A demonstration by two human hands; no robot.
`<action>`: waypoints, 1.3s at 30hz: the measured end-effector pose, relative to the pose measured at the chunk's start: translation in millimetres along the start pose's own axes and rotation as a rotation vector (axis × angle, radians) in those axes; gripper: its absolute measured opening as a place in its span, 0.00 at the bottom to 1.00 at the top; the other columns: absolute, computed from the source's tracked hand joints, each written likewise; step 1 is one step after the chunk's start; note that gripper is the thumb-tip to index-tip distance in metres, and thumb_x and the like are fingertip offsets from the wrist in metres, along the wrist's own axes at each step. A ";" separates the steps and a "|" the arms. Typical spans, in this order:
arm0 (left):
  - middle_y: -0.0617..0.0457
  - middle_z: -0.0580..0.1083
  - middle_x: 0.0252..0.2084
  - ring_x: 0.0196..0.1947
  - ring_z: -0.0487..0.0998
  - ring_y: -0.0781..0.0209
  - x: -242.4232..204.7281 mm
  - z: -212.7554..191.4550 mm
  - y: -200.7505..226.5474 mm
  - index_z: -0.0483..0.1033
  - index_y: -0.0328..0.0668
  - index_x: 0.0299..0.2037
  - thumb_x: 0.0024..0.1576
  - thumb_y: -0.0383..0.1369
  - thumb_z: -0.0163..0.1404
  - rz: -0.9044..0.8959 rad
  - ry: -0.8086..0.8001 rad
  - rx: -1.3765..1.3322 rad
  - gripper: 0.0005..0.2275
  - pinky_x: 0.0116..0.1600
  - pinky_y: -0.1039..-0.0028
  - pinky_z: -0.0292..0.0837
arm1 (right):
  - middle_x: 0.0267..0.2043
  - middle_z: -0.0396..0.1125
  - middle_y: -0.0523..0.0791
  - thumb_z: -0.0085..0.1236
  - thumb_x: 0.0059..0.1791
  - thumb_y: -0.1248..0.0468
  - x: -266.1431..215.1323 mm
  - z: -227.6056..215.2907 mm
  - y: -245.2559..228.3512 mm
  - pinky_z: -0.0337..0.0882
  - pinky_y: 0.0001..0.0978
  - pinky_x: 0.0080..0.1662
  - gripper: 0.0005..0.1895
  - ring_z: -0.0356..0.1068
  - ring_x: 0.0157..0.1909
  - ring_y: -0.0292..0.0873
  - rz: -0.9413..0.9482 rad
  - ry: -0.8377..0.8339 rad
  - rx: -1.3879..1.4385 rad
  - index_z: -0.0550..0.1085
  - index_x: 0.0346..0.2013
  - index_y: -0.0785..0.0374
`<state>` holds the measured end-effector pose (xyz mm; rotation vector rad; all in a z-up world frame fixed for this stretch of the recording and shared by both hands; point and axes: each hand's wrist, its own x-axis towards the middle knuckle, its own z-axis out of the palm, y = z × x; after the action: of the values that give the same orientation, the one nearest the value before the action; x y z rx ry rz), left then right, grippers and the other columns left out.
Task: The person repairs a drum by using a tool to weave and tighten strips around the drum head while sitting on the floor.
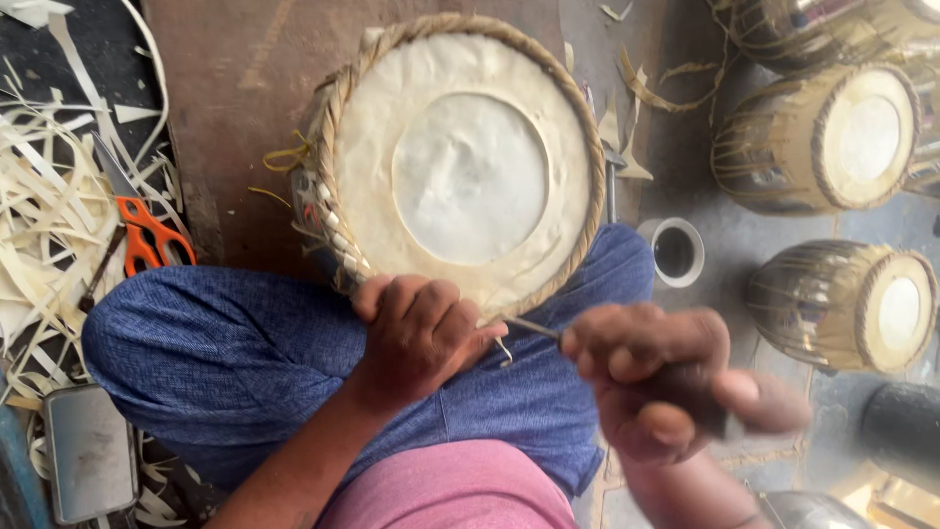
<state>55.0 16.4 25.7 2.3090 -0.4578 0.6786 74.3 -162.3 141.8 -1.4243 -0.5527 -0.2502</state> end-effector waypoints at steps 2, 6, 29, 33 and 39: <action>0.57 0.67 0.40 0.44 0.68 0.54 -4.1 2.9 -2.8 0.72 0.52 0.39 0.56 0.49 0.62 0.001 -0.034 -0.015 0.15 0.52 0.57 0.55 | 0.46 0.68 0.47 0.57 0.57 0.54 11.3 -1.8 -11.9 0.82 0.45 0.39 0.19 0.72 0.37 0.44 0.027 -0.056 -0.139 0.60 0.56 0.45; 0.57 0.69 0.42 0.46 0.69 0.55 -3.8 4.1 -8.5 0.73 0.50 0.42 0.57 0.47 0.60 0.022 -0.033 -0.068 0.14 0.56 0.60 0.58 | 0.45 0.70 0.46 0.59 0.55 0.59 67.3 -13.1 -47.1 0.79 0.38 0.41 0.11 0.77 0.43 0.42 0.099 -0.347 -0.626 0.67 0.47 0.57; 0.64 0.70 0.43 0.45 0.70 0.65 -10.1 3.7 -16.6 0.76 0.57 0.41 0.61 0.40 0.59 0.127 0.026 -0.044 0.05 0.53 0.65 0.54 | 0.38 0.60 0.34 0.40 0.54 0.41 128.6 18.9 -71.2 0.71 0.33 0.27 0.32 0.69 0.24 0.33 1.122 -1.907 -1.692 0.51 0.74 0.21; 0.64 0.70 0.44 0.46 0.71 0.66 -10.2 2.4 -16.8 0.77 0.57 0.42 0.61 0.39 0.59 0.123 0.021 -0.078 0.05 0.53 0.66 0.53 | 0.41 0.61 0.37 0.47 0.51 0.43 95.4 -3.2 -89.1 0.72 0.36 0.24 0.36 0.69 0.23 0.34 1.046 -1.681 -1.620 0.53 0.74 0.27; 0.63 0.71 0.43 0.46 0.70 0.65 -9.2 3.8 -14.2 0.77 0.55 0.41 0.61 0.41 0.59 0.107 0.027 -0.081 0.06 0.53 0.65 0.53 | 0.40 0.62 0.38 0.50 0.50 0.50 80.5 -25.6 -97.1 0.74 0.34 0.27 0.38 0.70 0.25 0.35 0.889 -1.630 -1.540 0.54 0.75 0.34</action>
<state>55.8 25.0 10.7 2.2093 -0.5886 0.7289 101.2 -188.8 264.8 -3.0549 -0.9463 1.7403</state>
